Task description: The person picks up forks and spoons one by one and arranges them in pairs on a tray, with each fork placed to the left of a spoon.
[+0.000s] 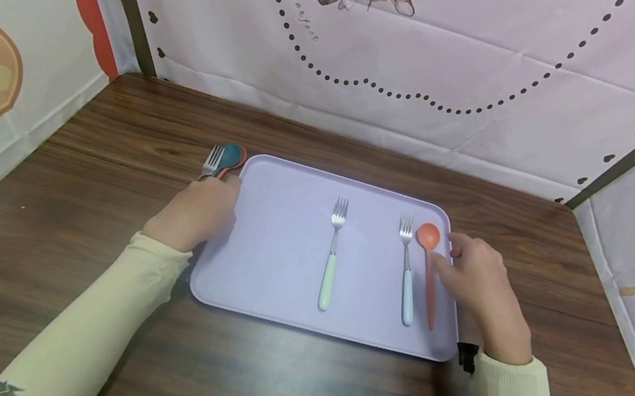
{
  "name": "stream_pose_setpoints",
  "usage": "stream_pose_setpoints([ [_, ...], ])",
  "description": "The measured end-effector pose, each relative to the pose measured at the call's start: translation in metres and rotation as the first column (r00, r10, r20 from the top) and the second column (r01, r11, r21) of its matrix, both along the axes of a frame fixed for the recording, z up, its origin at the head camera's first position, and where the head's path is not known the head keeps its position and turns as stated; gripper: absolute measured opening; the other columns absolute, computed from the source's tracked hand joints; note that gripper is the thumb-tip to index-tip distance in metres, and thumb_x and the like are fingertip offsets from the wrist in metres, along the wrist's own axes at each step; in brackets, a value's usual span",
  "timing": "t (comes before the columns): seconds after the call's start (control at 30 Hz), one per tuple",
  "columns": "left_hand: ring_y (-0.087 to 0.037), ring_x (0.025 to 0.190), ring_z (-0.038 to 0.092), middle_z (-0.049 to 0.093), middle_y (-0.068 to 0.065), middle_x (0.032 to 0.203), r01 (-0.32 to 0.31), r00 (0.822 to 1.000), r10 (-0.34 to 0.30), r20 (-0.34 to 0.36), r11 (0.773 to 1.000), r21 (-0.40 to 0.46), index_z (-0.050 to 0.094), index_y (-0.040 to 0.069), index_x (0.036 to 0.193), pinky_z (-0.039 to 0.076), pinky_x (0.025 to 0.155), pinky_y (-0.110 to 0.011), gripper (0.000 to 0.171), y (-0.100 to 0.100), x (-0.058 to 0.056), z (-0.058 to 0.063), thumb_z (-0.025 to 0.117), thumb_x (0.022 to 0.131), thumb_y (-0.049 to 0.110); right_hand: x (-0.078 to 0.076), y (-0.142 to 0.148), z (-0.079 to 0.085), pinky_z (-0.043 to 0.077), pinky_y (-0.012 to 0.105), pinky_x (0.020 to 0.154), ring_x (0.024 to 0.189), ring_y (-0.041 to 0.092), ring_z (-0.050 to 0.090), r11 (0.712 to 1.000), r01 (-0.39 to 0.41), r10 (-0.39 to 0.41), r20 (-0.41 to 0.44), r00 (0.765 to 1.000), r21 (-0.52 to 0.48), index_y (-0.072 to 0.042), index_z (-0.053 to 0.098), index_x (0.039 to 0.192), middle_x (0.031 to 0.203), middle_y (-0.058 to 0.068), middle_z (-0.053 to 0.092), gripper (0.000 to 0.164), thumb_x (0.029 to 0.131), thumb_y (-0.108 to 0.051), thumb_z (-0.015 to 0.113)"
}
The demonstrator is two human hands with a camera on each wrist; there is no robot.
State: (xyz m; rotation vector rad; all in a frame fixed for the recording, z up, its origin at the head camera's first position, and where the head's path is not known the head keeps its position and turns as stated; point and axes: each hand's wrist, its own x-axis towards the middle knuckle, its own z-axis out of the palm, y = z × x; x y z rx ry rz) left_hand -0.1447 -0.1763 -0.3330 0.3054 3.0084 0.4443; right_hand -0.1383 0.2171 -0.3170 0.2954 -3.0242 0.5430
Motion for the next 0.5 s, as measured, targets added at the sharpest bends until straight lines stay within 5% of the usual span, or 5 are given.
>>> stream_pose_setpoints([
  [0.5, -0.026, 0.054, 0.048, 0.048, -0.015, 0.067, 0.006, 1.0, -0.006, -0.022, 1.0, 0.003, 0.046, -0.002, 0.089, 0.041, 0.044, -0.038, 0.006, 0.0001, 0.0004, -0.0008, 0.046, 0.084, 0.0, -0.003, 0.0111, -0.0064, 0.046, 0.053, 0.073, 0.089, 0.035, 0.053, 0.998, 0.033, -0.039, 0.154, 0.987, 0.047, 0.005, 0.053, 0.121, 0.098, 0.024, 0.06, 0.043, 0.087, -0.022, 0.057],
])
